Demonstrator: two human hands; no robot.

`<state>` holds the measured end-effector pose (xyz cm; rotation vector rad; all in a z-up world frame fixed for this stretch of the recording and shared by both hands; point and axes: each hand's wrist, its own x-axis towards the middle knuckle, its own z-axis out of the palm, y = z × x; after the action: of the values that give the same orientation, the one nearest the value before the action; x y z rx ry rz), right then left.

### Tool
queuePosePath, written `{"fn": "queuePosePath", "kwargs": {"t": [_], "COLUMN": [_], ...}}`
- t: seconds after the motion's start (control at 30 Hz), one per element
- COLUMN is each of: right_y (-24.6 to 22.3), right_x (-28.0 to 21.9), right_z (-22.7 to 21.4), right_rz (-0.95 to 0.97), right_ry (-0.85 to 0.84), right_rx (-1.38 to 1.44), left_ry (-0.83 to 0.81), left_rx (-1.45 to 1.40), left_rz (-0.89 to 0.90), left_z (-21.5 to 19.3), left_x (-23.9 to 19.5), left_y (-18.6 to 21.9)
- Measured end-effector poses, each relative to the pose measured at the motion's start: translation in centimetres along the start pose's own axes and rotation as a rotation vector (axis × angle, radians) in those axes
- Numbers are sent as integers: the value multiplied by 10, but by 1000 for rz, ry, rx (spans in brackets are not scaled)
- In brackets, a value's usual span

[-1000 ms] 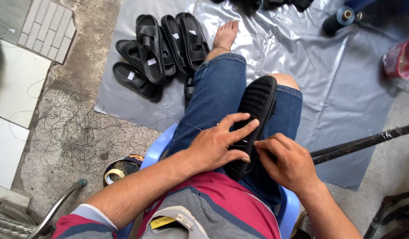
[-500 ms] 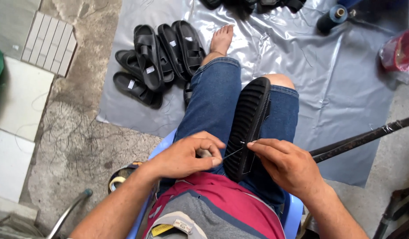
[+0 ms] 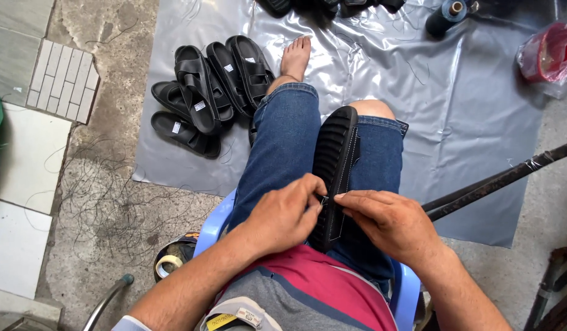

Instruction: The person sits on a blue plastic chair and sews a black slipper held on their lap using a needle and thread. They repeatedly push the needle through the slipper's sole and pull the thread to stitch it. Several other black slippers are visible on the floor nearby.

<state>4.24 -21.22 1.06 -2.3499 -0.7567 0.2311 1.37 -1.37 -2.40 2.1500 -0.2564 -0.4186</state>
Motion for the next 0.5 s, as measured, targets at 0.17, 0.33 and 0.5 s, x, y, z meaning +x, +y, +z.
{"fn": "queuePosePath", "kwargs": {"t": [0.17, 0.33, 0.5], "right_y": [3, 17, 39], "right_x": [-3, -12, -34], "right_z": [-6, -21, -51], "right_rz": [2, 14, 212], "right_ry": [-76, -165, -261], "right_rx": [3, 14, -112], "left_ry": [-100, -248, -197], "left_rx": [-67, 29, 52], "left_rz": [21, 42, 63], "left_z": [-26, -35, -27], "left_x": [-2, 6, 3], "left_y": [26, 28, 13]}}
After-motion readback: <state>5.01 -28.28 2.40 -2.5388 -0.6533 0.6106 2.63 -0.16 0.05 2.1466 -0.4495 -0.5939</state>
